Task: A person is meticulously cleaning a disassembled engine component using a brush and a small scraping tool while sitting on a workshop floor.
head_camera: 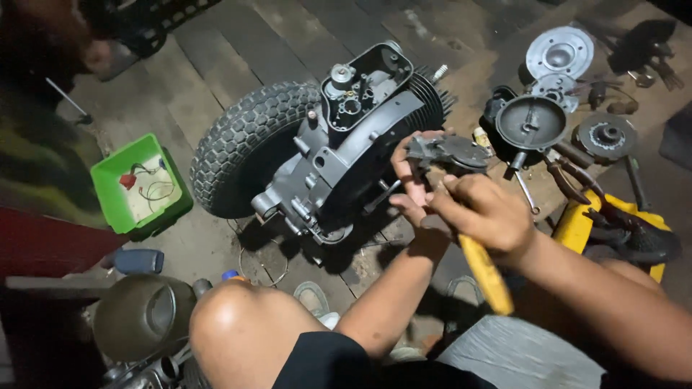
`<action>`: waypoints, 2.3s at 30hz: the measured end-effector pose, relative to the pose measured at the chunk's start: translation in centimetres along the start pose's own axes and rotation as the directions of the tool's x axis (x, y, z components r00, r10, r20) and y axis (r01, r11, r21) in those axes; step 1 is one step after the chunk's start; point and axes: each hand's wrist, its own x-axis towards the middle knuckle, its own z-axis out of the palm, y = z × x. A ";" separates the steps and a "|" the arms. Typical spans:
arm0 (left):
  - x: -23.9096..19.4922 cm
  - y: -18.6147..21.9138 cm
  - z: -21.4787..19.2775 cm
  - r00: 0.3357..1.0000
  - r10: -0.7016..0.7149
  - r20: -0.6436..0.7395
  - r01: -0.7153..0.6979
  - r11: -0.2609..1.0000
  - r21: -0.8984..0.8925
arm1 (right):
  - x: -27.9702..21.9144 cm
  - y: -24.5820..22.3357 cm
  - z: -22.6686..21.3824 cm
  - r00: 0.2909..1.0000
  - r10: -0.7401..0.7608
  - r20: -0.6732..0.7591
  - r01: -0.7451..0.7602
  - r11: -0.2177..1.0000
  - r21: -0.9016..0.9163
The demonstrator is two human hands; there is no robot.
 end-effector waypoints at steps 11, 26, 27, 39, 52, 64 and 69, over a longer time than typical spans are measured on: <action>1.2 0.8 -2.0 0.991 -0.133 -0.013 0.129 0.979 -0.157 | 3.1 -0.7 -5.0 0.950 0.057 -0.308 -0.122 0.973 -0.197; 2.3 1.3 -0.6 0.996 -0.090 0.003 0.090 0.991 0.096 | 3.7 1.3 -4.0 0.779 0.626 -0.024 -0.626 0.780 0.008; 2.5 1.4 -0.6 0.998 -0.070 0.009 0.068 0.991 0.112 | 3.5 1.4 -3.8 0.779 0.625 -0.045 -0.625 0.780 0.019; 3.0 2.0 -1.1 0.987 -0.163 -0.003 0.163 0.986 0.042 | 2.6 3.2 -3.0 0.833 0.554 0.006 -0.550 0.827 0.119; 2.6 4.5 0.8 0.971 -0.140 0.191 0.071 0.941 0.331 | 4.4 3.8 -5.1 0.833 0.552 0.039 -0.550 0.819 0.160; 3.5 2.7 -1.2 0.860 -0.508 0.045 0.506 0.861 0.048 | 4.1 3.3 -5.6 0.848 0.506 0.159 -0.529 0.831 0.171; 4.7 3.4 -2.0 0.648 -0.735 -0.201 0.756 0.589 0.285 | 3.0 4.6 -6.2 0.837 0.507 0.208 -0.525 0.850 0.040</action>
